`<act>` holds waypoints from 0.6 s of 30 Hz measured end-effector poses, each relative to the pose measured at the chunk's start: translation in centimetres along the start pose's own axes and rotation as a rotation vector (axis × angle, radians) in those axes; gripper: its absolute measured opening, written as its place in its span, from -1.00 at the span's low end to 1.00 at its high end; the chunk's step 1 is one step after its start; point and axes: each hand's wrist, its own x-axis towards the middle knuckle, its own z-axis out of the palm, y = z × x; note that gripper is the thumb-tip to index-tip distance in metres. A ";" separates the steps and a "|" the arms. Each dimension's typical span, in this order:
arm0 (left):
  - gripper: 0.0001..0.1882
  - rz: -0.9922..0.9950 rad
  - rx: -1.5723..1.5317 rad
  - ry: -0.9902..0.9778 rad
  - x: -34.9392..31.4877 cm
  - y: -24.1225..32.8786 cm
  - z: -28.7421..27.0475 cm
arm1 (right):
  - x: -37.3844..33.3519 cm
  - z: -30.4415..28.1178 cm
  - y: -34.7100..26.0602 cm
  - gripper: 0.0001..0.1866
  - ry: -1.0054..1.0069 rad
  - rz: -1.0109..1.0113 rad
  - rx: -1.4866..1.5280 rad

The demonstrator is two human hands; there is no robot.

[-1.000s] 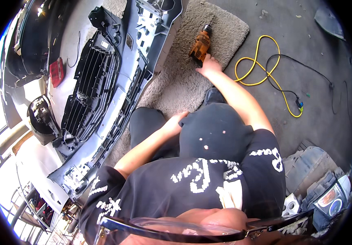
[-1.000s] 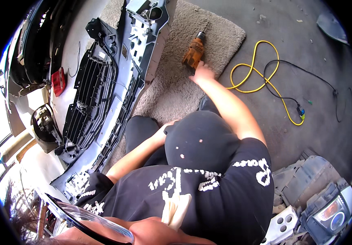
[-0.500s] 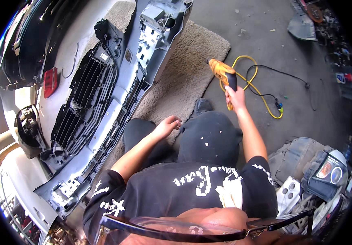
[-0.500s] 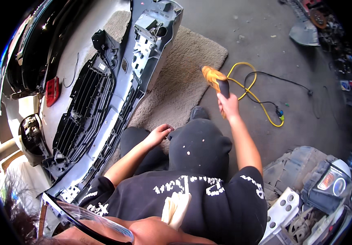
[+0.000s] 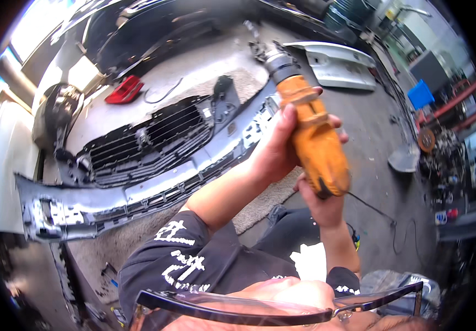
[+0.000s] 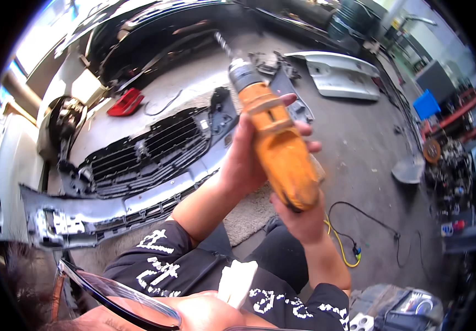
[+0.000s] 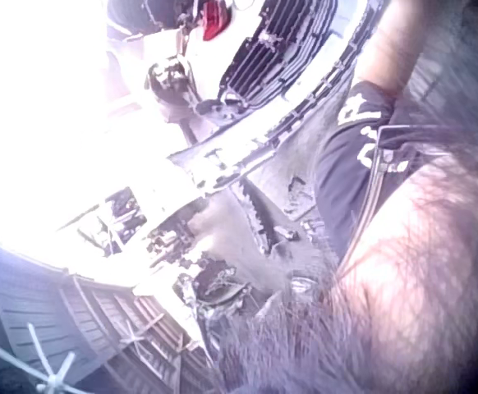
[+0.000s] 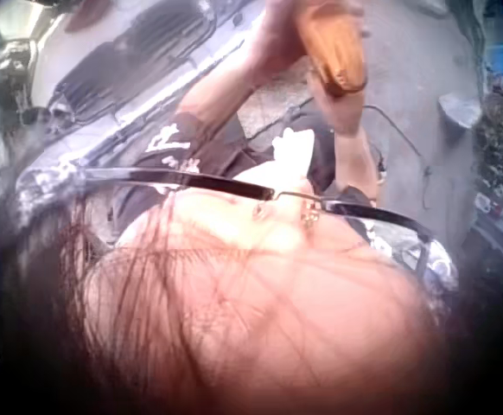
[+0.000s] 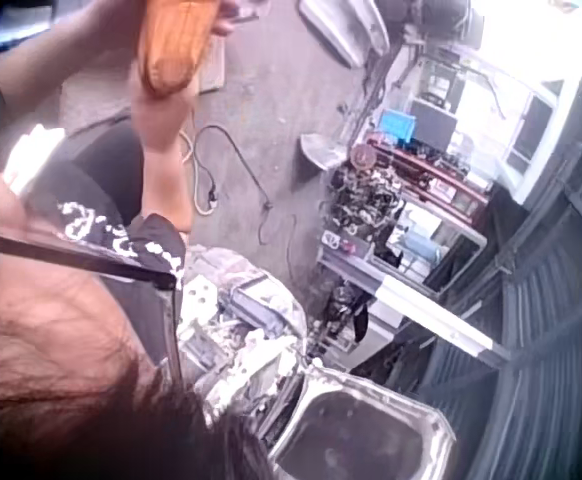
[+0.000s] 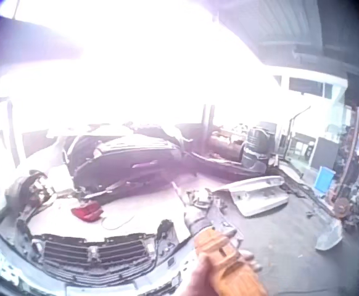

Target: The person holds a power drill and uses it to drill holes into the plastic trim of a car bumper on the ground, then moves to a different section of the bumper to drill additional holes.

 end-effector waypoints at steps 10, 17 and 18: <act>-0.02 0.200 0.428 0.321 -11.2 5.6 -5.1 | -0.3 9.9 9.3 -0.87 -0.366 -0.058 0.192; 0.02 0.358 0.109 0.537 -9.9 12.5 -3.6 | 0.2 11.2 10.5 -0.64 -0.444 -0.248 0.094; 0.02 0.359 0.111 0.542 -10.0 12.3 -4.3 | 0.2 11.3 10.5 -0.61 -0.426 -0.364 -0.032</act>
